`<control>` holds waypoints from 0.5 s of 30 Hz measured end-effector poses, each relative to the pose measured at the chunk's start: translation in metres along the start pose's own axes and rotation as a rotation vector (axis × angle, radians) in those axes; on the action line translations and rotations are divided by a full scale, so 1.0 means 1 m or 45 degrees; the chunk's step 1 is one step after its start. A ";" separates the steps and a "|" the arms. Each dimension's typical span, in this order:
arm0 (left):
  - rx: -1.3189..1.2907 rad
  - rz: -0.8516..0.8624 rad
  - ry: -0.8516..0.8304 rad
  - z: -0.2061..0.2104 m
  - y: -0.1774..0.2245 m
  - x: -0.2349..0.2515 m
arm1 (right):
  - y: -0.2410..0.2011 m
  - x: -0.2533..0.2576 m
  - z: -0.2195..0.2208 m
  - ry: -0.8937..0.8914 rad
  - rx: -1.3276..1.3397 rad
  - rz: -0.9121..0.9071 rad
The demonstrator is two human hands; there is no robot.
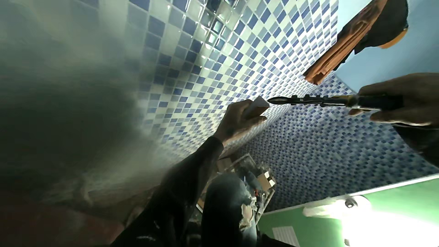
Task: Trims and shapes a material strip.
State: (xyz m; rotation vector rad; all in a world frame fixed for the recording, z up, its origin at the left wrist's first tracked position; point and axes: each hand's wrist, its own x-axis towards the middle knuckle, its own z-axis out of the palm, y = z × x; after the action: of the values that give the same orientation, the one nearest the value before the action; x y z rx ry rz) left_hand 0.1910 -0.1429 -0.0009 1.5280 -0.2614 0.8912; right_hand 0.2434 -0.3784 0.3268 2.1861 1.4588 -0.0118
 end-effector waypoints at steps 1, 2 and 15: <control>0.002 0.000 0.001 0.000 0.000 0.000 | 0.000 0.000 0.000 0.007 0.012 -0.003; -0.005 0.003 0.000 -0.001 0.000 0.001 | 0.000 0.000 0.000 0.010 -0.004 -0.021; -0.039 0.011 -0.034 -0.003 0.007 -0.003 | -0.017 0.009 -0.009 0.009 -0.091 -0.085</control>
State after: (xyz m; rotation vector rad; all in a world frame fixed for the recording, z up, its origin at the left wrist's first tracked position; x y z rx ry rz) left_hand 0.1833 -0.1425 0.0024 1.5122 -0.2999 0.8707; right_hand 0.2296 -0.3623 0.3252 2.0813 1.5123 0.0244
